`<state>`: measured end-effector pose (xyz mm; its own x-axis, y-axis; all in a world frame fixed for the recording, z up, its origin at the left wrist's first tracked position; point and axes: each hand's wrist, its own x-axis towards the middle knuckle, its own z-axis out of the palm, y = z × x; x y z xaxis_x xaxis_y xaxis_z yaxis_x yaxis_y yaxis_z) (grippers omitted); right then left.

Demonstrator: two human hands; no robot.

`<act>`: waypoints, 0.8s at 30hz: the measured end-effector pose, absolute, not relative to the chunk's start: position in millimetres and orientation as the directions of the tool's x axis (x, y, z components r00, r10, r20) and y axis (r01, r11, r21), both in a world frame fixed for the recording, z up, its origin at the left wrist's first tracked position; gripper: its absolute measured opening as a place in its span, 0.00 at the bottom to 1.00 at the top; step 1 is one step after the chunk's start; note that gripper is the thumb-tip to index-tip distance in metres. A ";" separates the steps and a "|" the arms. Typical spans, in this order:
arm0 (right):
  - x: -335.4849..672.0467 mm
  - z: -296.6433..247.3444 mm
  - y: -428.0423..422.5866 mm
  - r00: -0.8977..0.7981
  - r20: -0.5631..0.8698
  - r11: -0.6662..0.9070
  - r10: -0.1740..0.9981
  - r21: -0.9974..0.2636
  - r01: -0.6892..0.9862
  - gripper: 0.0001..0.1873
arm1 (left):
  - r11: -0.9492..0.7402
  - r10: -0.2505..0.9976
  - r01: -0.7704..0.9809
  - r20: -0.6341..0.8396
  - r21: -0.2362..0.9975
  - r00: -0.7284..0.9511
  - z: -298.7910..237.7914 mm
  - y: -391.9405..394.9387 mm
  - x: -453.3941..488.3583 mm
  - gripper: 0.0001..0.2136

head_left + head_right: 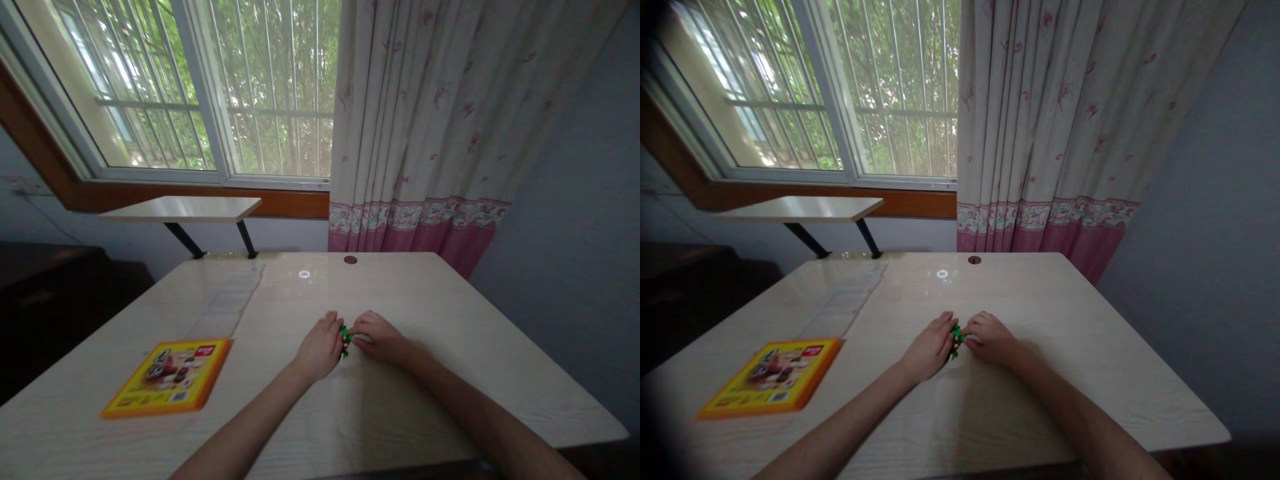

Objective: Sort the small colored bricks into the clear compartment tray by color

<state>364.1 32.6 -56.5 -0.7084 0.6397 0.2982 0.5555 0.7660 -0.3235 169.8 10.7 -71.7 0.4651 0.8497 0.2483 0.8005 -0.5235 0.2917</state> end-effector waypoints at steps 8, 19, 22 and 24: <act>370.8 -50.6 31.9 -0.765 0.214 0.756 0.607 -0.454 0.472 0.11 | -0.499 0.865 0.808 0.224 0.312 0.448 -69.3 -3.1 177.6 0.18; 374.5 -44.0 31.6 -0.712 0.129 0.658 0.691 -0.521 0.544 0.10 | -0.422 0.904 0.845 0.224 0.328 0.364 -69.4 -14.9 191.7 0.17; 374.7 -44.9 30.9 -0.717 0.137 0.657 0.684 -0.544 0.523 0.09 | -0.390 0.916 0.862 0.230 0.324 0.328 -66.8 -16.1 197.7 0.17; 375.7 -45.4 31.0 -0.709 0.140 0.644 0.691 -0.564 0.517 0.09 | -0.391 0.914 0.858 0.247 0.333 0.321 -67.1 -16.0 199.5 0.18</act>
